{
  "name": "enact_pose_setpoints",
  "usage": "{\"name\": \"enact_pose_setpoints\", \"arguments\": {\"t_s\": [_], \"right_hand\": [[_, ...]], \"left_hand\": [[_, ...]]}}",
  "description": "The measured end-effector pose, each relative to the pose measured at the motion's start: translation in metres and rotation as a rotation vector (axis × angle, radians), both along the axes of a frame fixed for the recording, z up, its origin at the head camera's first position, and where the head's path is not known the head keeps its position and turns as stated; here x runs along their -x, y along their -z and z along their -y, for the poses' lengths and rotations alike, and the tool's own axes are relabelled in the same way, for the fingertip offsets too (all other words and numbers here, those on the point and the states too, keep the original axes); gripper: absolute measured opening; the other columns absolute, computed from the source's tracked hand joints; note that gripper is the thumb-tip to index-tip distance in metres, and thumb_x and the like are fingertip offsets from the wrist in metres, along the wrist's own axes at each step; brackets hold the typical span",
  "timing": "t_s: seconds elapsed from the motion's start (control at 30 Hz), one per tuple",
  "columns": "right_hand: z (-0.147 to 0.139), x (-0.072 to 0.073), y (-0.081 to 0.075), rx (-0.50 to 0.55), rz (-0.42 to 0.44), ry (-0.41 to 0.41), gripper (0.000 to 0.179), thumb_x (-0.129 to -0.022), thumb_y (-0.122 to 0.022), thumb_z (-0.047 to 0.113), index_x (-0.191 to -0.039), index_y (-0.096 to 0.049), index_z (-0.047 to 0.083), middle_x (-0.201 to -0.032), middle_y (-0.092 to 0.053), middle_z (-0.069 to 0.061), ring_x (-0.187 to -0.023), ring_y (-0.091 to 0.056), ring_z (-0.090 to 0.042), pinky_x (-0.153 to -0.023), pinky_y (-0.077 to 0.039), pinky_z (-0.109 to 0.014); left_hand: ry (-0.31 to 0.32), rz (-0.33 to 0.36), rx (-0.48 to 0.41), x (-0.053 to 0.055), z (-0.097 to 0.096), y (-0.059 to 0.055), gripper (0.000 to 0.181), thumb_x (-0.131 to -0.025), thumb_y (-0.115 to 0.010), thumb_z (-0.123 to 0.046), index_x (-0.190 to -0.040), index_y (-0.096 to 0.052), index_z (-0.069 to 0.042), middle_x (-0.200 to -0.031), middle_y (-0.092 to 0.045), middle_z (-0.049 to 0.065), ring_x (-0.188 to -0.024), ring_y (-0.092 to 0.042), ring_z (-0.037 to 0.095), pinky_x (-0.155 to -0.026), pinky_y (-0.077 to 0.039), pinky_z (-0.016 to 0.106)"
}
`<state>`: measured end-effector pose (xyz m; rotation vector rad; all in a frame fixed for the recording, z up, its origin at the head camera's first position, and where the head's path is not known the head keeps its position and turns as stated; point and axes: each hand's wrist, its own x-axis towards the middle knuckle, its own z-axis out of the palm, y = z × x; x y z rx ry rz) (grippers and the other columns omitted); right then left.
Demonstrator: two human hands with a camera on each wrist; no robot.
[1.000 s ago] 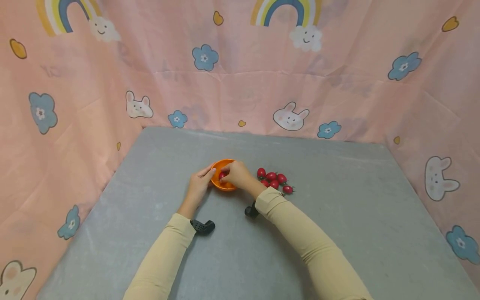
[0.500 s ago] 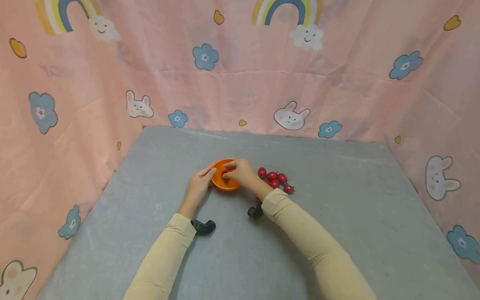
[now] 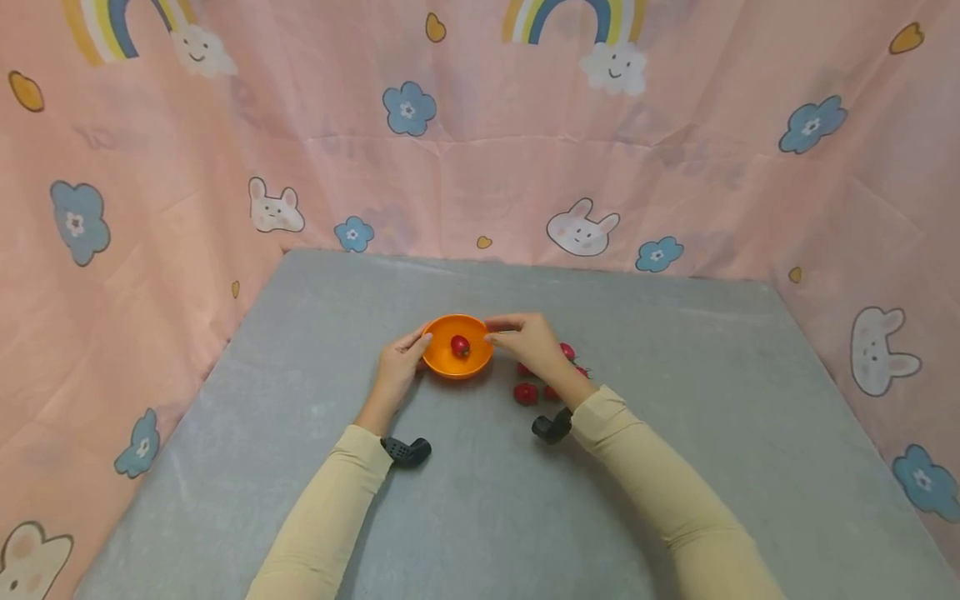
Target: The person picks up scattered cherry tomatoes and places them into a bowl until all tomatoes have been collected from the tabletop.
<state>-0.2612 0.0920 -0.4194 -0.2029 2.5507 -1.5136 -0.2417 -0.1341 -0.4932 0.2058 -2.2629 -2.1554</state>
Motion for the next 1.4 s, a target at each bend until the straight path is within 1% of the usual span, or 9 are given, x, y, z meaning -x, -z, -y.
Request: {"name": "enact_pose_setpoints", "arguments": {"t_s": [0.17,0.27,0.43,0.6,0.8,0.97,1.1,1.2,1.4], "right_hand": [[-0.022,-0.001,0.003,0.042,-0.019,0.032,0.036,-0.087,-0.077,0.024,-0.119,-0.073,0.007,-0.118,-0.074,-0.009,-0.099,-0.069,-0.019,-0.087,-0.059,-0.03],[-0.032,-0.003,0.005,0.071,-0.027,0.046,0.036,-0.087,-0.077,0.023,-0.118,-0.073,0.005,-0.116,-0.074,-0.011,-0.096,-0.071,-0.016,-0.087,-0.058,-0.026],[-0.046,-0.007,0.006,0.076,-0.031,0.08,0.034,-0.087,-0.076,0.023,-0.116,-0.074,0.006,-0.114,-0.074,-0.012,-0.107,-0.068,-0.019,-0.099,-0.053,-0.035],[-0.057,-0.01,0.004,0.054,-0.04,0.097,0.033,-0.088,-0.074,0.021,-0.117,-0.073,0.005,-0.117,-0.073,-0.015,-0.119,-0.061,-0.027,-0.108,-0.046,-0.045],[-0.071,-0.01,0.002,0.045,-0.013,0.141,0.037,-0.09,-0.072,0.026,-0.122,-0.071,0.006,-0.124,-0.071,-0.013,-0.124,-0.058,-0.027,-0.106,-0.046,-0.045],[-0.083,-0.009,0.006,0.013,0.01,0.175,0.037,-0.091,-0.071,0.026,-0.123,-0.071,0.007,-0.126,-0.07,-0.011,-0.119,-0.056,-0.024,-0.088,-0.048,-0.032],[-0.092,-0.009,0.01,0.017,0.012,0.173,0.04,-0.092,-0.07,0.027,-0.125,-0.069,0.004,-0.128,-0.068,-0.014,-0.121,-0.055,-0.026,-0.092,-0.049,-0.035],[-0.1,-0.009,0.014,0.024,0.018,0.173,0.041,-0.093,-0.069,0.028,-0.126,-0.068,0.004,-0.131,-0.067,-0.015,-0.128,-0.052,-0.027,-0.104,-0.045,-0.041],[-0.11,-0.009,0.022,0.005,0.055,0.176,0.04,-0.094,-0.066,0.027,-0.128,-0.066,0.005,-0.135,-0.064,-0.014,-0.129,-0.051,-0.03,-0.105,-0.044,-0.045]], "left_hand": [[-0.013,-0.002,-0.001,0.002,0.0,0.0,0.042,-0.1,-0.061,-0.029,-0.138,-0.06,-0.012,-0.143,-0.058,0.009,-0.11,-0.059,0.016,-0.072,-0.052,0.012],[-0.008,0.005,-0.004,0.002,0.0,0.001,0.042,-0.1,-0.061,-0.029,-0.138,-0.06,-0.013,-0.144,-0.058,0.008,-0.112,-0.059,0.016,-0.073,-0.053,0.012],[0.004,0.009,-0.007,0.001,-0.001,0.0,0.043,-0.1,-0.061,-0.031,-0.139,-0.06,-0.014,-0.144,-0.058,0.007,-0.118,-0.058,0.02,-0.075,-0.053,0.012],[0.0,0.007,-0.017,0.001,-0.001,-0.001,0.043,-0.1,-0.061,-0.029,-0.139,-0.06,-0.012,-0.144,-0.058,0.008,-0.116,-0.059,0.019,-0.075,-0.053,0.012],[-0.001,0.01,-0.01,0.0,0.0,-0.001,0.043,-0.1,-0.061,-0.031,-0.139,-0.06,-0.014,-0.143,-0.059,0.007,-0.114,-0.059,0.017,-0.074,-0.053,0.012],[-0.004,0.015,-0.02,0.0,-0.001,-0.001,0.042,-0.1,-0.061,-0.03,-0.138,-0.06,-0.014,-0.142,-0.06,0.006,-0.112,-0.059,0.016,-0.075,-0.054,0.012],[-0.009,0.018,-0.016,0.0,-0.001,-0.002,0.042,-0.1,-0.061,-0.03,-0.138,-0.061,-0.013,-0.142,-0.06,0.007,-0.11,-0.061,0.016,-0.075,-0.054,0.012],[-0.008,0.019,-0.015,0.0,-0.002,-0.003,0.042,-0.1,-0.06,-0.029,-0.138,-0.06,-0.013,-0.141,-0.06,0.007,-0.111,-0.061,0.016,-0.075,-0.054,0.012],[-0.005,0.027,-0.036,0.002,-0.001,-0.002,0.042,-0.099,-0.061,-0.029,-0.138,-0.06,-0.013,-0.142,-0.06,0.007,-0.117,-0.06,0.018,-0.076,-0.055,0.012]]}}
